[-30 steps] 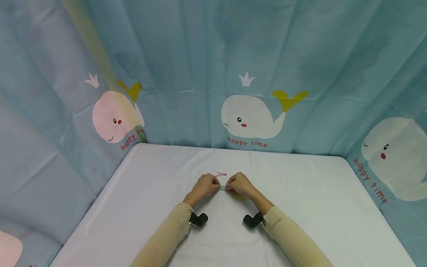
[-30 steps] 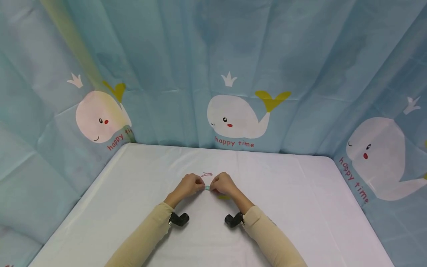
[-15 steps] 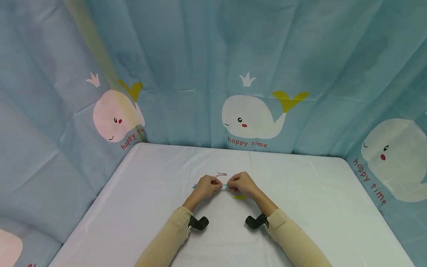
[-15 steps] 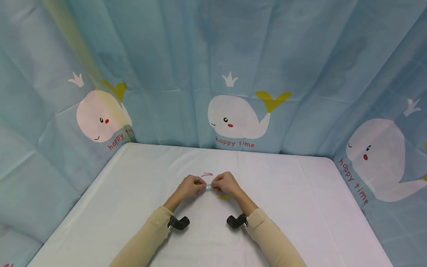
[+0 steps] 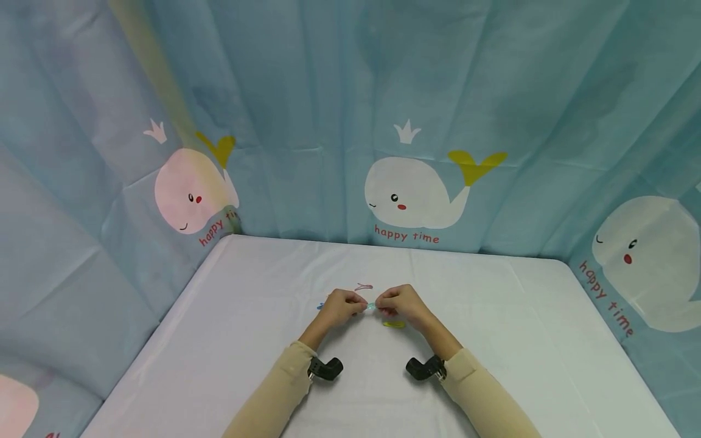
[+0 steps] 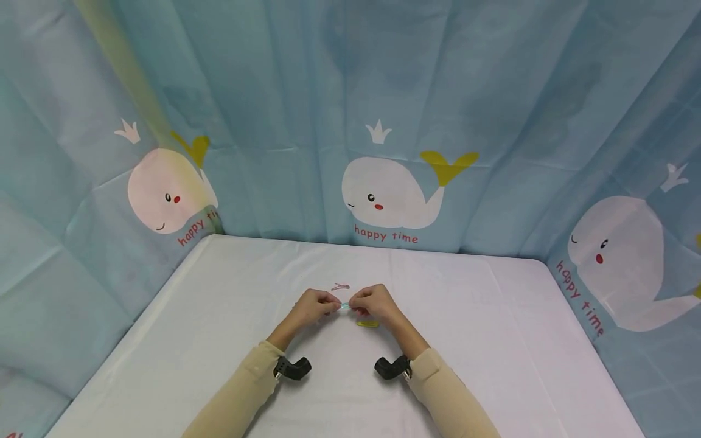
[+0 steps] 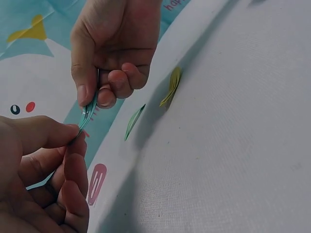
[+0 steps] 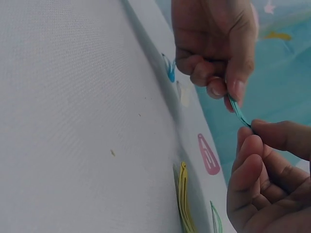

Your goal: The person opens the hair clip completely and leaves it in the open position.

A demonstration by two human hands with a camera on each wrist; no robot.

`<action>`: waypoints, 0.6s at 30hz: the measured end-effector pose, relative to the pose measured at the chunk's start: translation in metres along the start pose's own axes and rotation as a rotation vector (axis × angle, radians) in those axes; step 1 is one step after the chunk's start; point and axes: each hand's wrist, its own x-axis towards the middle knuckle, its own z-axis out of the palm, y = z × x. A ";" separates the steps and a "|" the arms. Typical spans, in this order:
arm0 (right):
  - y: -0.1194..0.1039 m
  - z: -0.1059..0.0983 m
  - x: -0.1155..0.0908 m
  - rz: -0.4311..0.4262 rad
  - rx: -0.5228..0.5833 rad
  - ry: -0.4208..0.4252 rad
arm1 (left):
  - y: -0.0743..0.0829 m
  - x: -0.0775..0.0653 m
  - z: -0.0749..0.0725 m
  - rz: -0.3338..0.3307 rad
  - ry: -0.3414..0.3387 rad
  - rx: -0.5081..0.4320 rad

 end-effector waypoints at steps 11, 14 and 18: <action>0.003 -0.008 -0.008 0.052 0.227 -0.107 | 0.001 -0.001 0.000 -0.028 -0.009 -0.144; 0.002 -0.011 -0.010 0.078 0.303 -0.130 | 0.003 0.000 0.000 -0.018 -0.014 -0.161; 0.000 -0.014 -0.013 0.078 0.341 -0.145 | 0.006 -0.001 -0.001 -0.031 -0.021 -0.176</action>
